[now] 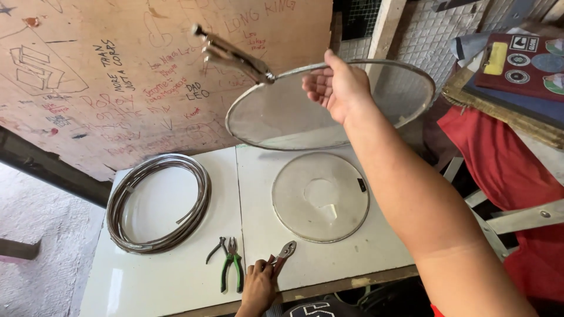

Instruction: The person uses pliers to bend and secure the metal wire frame of a transparent circular fan guard. They repeatedly clamp and adjust sections of the frame, then lift and rotate the guard to work on different areas.

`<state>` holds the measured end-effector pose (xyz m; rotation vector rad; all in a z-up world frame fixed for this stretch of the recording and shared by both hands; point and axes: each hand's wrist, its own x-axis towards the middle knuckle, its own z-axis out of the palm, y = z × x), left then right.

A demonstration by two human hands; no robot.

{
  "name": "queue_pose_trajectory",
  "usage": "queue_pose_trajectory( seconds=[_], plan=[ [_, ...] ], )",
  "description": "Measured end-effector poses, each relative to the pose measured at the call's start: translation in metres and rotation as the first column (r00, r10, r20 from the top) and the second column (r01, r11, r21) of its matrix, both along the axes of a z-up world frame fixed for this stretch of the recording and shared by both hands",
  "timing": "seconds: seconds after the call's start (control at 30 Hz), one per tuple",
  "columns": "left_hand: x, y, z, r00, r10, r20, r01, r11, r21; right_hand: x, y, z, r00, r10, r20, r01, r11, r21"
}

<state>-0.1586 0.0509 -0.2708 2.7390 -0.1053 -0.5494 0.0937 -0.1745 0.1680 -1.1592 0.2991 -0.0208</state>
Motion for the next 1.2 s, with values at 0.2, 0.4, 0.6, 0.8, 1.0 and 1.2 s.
queue_pose_trajectory(
  seconds=[0.2, 0.4, 0.6, 0.8, 1.0, 1.2],
  plan=[
    [-0.004, 0.005, 0.004, 1.0, 0.011, 0.02, -0.01, 0.998, -0.067, 0.027, 0.005, 0.003, 1.0, 0.022, 0.016, -0.021, 0.999, -0.026],
    [-0.008, 0.007, 0.02, 0.999, 0.031, 0.032, -0.027, 0.993, -0.118, 0.026, 0.013, 0.009, 1.0, -0.008, 0.026, 0.01, 0.998, -0.059],
    [-0.009, 0.008, 0.007, 0.956, 0.267, -0.122, -0.287, 0.938, -0.196, -0.013, 0.016, -0.007, 0.998, 0.022, 0.051, -0.022, 1.0, -0.002],
    [-0.018, 0.015, 0.021, 0.841, 0.393, -0.371, -0.506, 0.814, -0.285, -0.038, 0.003, -0.069, 1.0, 0.03, 0.003, -0.03, 0.994, 0.107],
    [-0.02, 0.017, 0.041, 0.794, 0.455, -0.403, -0.583, 0.758, -0.292, -0.047, -0.008, -0.092, 0.997, 0.062, -0.047, -0.062, 0.998, 0.003],
    [-0.007, 0.016, 0.051, 0.726, 0.541, -0.424, -0.685, 0.624, -0.377, -0.062, -0.002, -0.08, 0.997, 0.043, -0.071, -0.049, 0.995, -0.083]
  ],
)
